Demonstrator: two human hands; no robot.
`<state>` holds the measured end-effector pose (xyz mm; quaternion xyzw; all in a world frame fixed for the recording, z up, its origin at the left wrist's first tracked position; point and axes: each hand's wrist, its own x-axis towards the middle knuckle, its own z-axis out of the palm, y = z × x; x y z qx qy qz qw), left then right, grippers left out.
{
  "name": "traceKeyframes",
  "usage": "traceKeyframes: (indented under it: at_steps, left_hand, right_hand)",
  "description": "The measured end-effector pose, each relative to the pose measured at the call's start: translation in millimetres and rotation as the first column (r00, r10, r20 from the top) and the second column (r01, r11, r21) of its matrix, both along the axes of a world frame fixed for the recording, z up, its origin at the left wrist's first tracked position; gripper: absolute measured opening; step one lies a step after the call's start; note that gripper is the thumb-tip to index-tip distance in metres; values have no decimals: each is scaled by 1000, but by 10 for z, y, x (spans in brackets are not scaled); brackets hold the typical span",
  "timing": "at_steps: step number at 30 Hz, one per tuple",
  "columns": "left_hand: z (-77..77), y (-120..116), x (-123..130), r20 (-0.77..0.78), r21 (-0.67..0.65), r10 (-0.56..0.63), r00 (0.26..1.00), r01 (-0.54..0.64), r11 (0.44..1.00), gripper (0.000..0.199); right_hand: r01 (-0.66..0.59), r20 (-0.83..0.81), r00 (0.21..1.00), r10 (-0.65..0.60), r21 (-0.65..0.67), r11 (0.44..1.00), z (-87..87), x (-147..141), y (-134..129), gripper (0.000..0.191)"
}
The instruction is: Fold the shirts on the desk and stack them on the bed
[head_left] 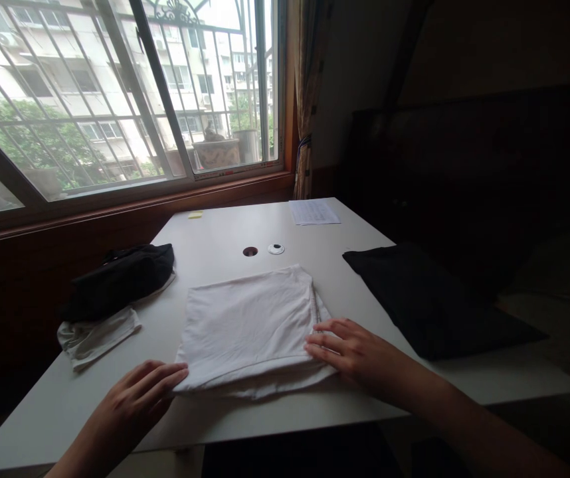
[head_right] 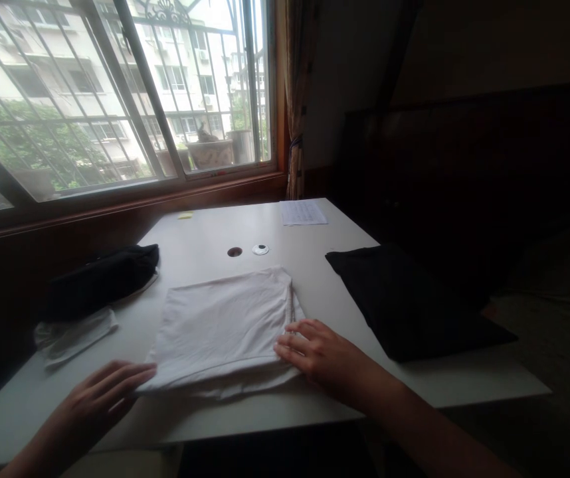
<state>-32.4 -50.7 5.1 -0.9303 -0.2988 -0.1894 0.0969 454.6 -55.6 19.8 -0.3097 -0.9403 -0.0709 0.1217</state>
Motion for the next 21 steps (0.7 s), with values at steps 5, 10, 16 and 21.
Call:
traceKeyframes:
  at_steps: [5, 10, 16, 21]
  left_hand:
    - [37, 1, 25, 27, 21, 20, 999, -21, 1000, 35]
    - [75, -13, 7, 0, 30, -13, 1000, 13, 999, 36]
    - [97, -72, -23, -1, 10, 9, 1000, -9, 1000, 34]
    - [210, -81, 29, 109, -12, 28, 994, -27, 1000, 36]
  right_hand:
    - [-25, 2, 1000, 25, 154, 988, -86, -147, 2, 41]
    - [-10, -56, 998, 21, 185, 983, -170, -205, 4, 29]
    - [30, -240, 971, 14, 179, 983, -70, -125, 31, 38]
    - [65, -374, 927, -23, 98, 993, 186, 18, 55, 38]
